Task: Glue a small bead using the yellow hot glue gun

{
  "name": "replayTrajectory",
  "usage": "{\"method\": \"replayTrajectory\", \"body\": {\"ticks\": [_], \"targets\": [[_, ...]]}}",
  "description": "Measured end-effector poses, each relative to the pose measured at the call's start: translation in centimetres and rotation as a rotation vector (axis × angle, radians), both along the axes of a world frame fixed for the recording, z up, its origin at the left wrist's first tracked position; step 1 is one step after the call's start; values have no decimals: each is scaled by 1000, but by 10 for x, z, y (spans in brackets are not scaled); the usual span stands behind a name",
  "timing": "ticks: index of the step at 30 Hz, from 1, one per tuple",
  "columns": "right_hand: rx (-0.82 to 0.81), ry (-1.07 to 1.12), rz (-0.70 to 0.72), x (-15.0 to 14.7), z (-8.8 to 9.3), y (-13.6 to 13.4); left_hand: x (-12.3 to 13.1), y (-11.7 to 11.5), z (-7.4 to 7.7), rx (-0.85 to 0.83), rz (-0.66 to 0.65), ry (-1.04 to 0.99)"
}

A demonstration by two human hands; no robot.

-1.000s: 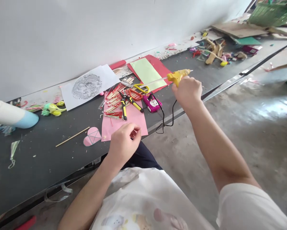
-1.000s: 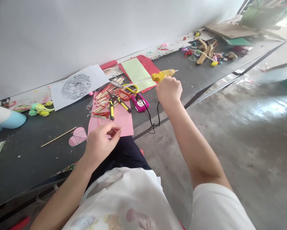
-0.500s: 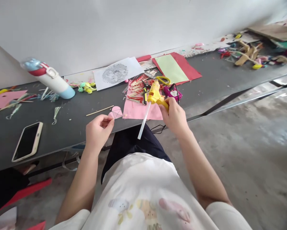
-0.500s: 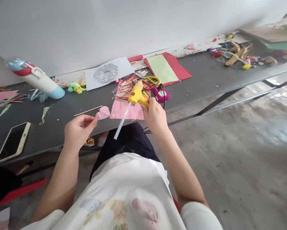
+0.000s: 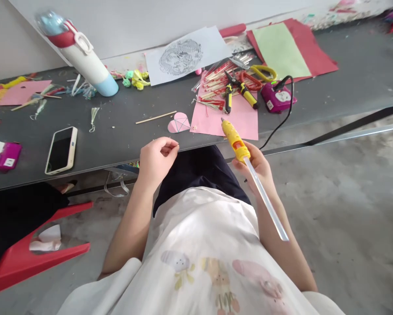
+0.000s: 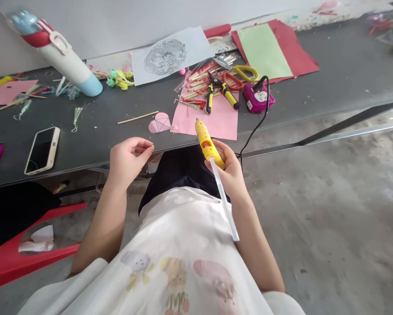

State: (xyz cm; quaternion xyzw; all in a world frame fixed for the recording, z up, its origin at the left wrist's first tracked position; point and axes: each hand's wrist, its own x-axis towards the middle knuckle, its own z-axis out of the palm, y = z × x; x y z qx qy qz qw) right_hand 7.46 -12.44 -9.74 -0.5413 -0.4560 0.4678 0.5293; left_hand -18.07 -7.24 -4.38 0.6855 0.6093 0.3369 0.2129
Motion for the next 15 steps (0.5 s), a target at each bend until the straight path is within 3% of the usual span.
{"method": "replayTrajectory", "body": {"ticks": [4,8,15], "targets": [[-68,122,60,-5,3,0,6,13,-9,1,-37,14],[-156,173,99,-6,12,5,14,37,-10,9,-50,195],[-225,276,174,2,20,19,31,82,-6,10,-266,529]]}}
